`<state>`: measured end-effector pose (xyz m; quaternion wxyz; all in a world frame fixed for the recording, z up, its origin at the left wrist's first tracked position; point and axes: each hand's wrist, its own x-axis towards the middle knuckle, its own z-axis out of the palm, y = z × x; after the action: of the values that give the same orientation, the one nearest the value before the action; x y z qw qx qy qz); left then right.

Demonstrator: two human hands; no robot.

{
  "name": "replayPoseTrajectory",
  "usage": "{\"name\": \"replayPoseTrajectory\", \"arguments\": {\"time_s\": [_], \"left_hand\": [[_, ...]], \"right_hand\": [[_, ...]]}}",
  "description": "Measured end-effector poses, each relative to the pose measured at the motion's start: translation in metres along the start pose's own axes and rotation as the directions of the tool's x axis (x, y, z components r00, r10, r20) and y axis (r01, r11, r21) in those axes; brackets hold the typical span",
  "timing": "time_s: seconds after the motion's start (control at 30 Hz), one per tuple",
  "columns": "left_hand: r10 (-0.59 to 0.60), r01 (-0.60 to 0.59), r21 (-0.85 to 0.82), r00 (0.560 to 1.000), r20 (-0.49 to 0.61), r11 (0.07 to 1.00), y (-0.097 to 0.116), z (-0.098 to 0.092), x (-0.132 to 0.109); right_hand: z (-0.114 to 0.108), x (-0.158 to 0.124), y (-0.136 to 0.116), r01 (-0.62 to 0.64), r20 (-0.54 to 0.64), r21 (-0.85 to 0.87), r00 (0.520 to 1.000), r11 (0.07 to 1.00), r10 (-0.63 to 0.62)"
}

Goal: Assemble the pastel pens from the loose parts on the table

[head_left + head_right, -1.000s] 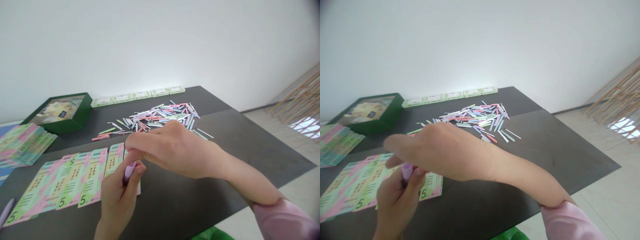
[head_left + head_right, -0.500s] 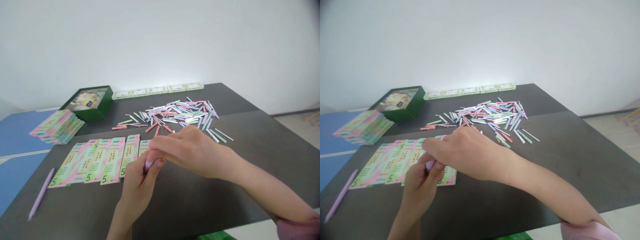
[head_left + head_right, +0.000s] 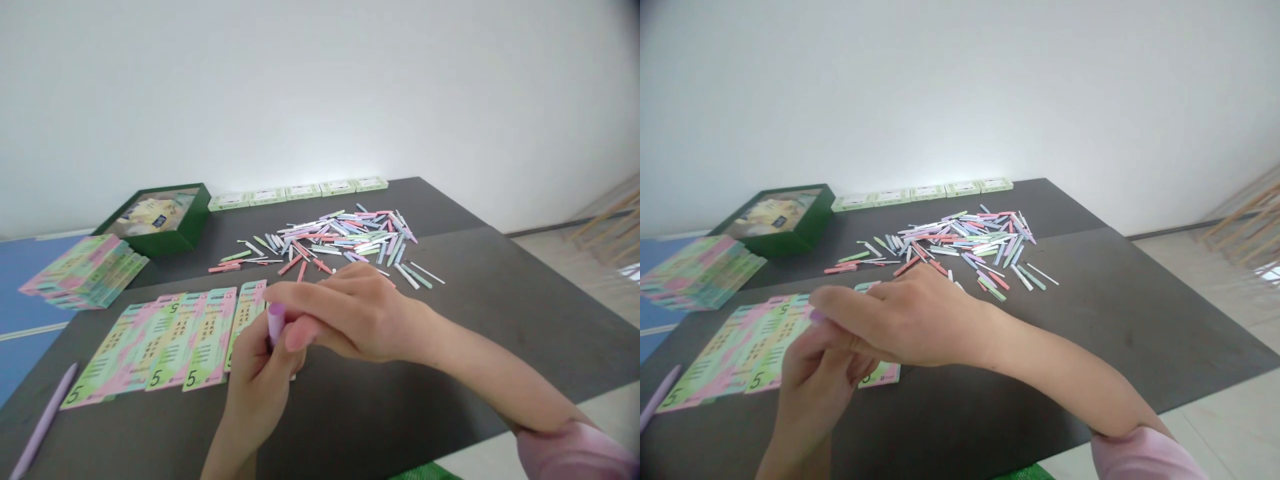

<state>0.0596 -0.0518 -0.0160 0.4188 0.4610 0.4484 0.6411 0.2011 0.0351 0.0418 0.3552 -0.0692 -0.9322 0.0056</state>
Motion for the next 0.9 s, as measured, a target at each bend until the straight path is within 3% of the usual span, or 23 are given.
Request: {"name": "replayPoseTrajectory", "arguments": {"time_s": [0.07, 0.13, 0.27, 0.33, 0.4, 0.5, 0.67, 0.77, 0.9], "left_hand": [[0.006, -0.003, -0.113, 1.000, 0.027, 0.994, 0.008, 0.003, 0.008], [0.002, 0.007, -0.286, 1.000, 0.030, 0.958, 0.017, 0.004, 0.018], [-0.011, -0.010, -0.457, 0.999, -0.044, 0.889, 0.027, 0.005, 0.034], [-0.005, -0.037, -0.482, 0.996, -0.085, 0.875, 0.026, 0.008, 0.039], [0.011, -0.063, -0.485, 0.994, -0.109, 0.872, 0.024, 0.011, 0.040], [0.028, -0.104, -0.479, 0.986, -0.163, 0.871, 0.022, 0.015, 0.039], [0.033, -0.084, -0.356, 0.989, -0.147, 0.931, 0.013, 0.000, 0.034], [-0.064, 0.019, -0.279, 0.986, -0.152, 0.960, 0.002, -0.011, 0.036], [-0.051, 0.005, -0.278, 0.986, -0.159, 0.960, -0.003, -0.009, 0.045]], "right_hand": [[-0.003, -0.001, 0.002, -0.118, -0.158, 0.078, 0.979, 0.990, 0.129], [-0.004, -0.002, 0.009, -0.263, -0.231, 0.247, 0.919, 0.933, 0.320], [0.001, -0.011, 0.033, -0.398, -0.119, 0.678, 0.770, 0.618, 0.627], [0.006, -0.018, 0.040, -0.411, -0.067, 0.769, 0.710, 0.490, 0.701], [0.009, -0.026, 0.042, -0.432, -0.041, 0.788, 0.674, 0.439, 0.738], [0.010, -0.038, 0.040, -0.475, -0.036, 0.741, 0.678, 0.475, 0.734], [0.003, -0.060, 0.066, -0.606, -0.038, 0.348, 0.753, 0.715, 0.656], [0.004, -0.075, 0.096, -0.656, -0.011, 0.235, 0.736, 0.717, 0.677], [0.018, -0.083, 0.110, -0.658, 0.083, 0.202, 0.750, 0.726, 0.657]]}}
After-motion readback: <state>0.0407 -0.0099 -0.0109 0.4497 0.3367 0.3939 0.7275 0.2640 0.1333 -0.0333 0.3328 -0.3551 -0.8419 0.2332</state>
